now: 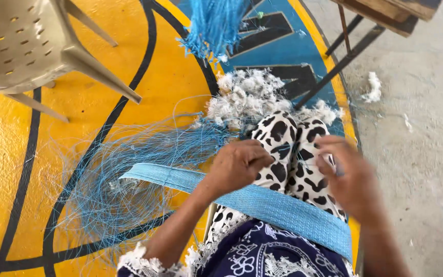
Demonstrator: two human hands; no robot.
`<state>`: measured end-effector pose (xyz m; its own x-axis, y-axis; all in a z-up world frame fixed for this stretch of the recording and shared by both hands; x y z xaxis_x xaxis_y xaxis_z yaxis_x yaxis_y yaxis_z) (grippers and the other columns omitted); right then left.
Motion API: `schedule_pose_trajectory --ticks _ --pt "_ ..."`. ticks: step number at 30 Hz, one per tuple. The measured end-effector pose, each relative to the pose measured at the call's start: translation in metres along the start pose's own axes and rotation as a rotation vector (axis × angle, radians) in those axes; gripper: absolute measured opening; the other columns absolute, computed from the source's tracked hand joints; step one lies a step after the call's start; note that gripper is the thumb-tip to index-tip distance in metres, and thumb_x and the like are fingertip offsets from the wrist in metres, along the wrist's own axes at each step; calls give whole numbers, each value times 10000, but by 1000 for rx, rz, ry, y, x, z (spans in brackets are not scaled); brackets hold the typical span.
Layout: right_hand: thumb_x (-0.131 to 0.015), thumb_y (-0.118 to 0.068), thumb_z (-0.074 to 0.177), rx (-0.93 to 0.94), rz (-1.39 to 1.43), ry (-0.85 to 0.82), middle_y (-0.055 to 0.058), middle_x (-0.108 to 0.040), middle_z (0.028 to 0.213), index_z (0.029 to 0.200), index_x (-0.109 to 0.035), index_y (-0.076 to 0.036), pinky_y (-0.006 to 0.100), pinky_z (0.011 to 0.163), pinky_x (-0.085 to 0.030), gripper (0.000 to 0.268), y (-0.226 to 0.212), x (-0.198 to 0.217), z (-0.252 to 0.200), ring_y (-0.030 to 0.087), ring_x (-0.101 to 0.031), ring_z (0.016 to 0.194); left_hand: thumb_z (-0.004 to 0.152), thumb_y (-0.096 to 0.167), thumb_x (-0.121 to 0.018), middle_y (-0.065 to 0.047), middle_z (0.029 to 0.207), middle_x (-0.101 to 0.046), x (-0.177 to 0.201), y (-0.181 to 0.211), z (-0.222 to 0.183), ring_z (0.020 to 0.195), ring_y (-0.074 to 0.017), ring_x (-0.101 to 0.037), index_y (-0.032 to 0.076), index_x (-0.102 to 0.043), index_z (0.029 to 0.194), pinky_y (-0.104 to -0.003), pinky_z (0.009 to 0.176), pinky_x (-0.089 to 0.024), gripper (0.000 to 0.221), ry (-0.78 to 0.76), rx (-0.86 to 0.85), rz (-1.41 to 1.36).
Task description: Weaving and knotting blue plastic fibers around white material to create a textured strip.
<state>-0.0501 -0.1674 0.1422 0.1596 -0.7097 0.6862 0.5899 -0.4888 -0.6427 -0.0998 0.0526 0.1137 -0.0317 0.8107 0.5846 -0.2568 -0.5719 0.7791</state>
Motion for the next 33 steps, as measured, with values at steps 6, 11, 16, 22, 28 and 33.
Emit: schedule_pose_trajectory --ticks 6,11,16,22,28,33 --pt "-640 -221 1021 -370 249 -318 99 -811 998 1061 -742 -50 342 787 -601 203 1 -73 -14 197 -743 903 945 252 -682 -99 742 -713 60 -40 -58 676 -201 -678 69 -763 882 -349 605 -534 210 126 377 -167" --pt "-619 -186 970 -480 232 -543 146 -685 1125 1040 -761 -56 399 757 -564 205 14 -118 -37 306 -684 890 991 518 -572 -128 670 -704 24 -218 -244 632 -226 -700 -15 -716 780 -375 583 -571 592 -200 1207 -200" --pt "-728 -188 885 -80 45 -787 146 -554 1457 926 -825 -82 488 986 -396 149 -3 -167 -43 365 -493 1305 893 443 -647 -49 1005 -774 -40 -287 -275 926 -202 -752 116 -655 1030 -410 817 -605 355 651 1208 -1190" --pt "-713 -317 870 -221 -62 -960 69 -636 1146 920 -773 -98 370 1008 -469 232 19 -170 -47 227 -602 1120 856 214 -780 -62 1030 -739 -18 -263 -231 946 -210 -721 82 -648 1103 -457 853 -623 309 763 926 -1247" --pt "-629 -326 942 -270 159 -1232 30 -694 739 764 -683 -55 342 735 -534 329 63 -142 -50 158 -641 730 929 99 -658 -158 1106 -752 13 -367 -270 1009 -286 -719 7 -578 1267 -455 900 -602 359 1069 865 -1401" --pt "-662 -354 907 -382 115 -1271 27 -651 706 778 -696 -70 332 695 -554 314 131 -56 -45 139 -592 699 936 460 -567 -222 1253 -632 68 -329 -257 1120 -338 -681 61 -227 1519 -595 950 -564 783 1077 928 -1311"
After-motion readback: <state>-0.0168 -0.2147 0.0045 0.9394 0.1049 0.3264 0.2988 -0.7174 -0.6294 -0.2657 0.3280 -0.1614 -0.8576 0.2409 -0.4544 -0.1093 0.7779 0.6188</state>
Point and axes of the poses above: each hand's wrist, its own z-axis towards the middle knuckle, its own x-axis out of the back of the hand, y = z × x, the point moved 6 cm from there along z, towards the middle knuckle
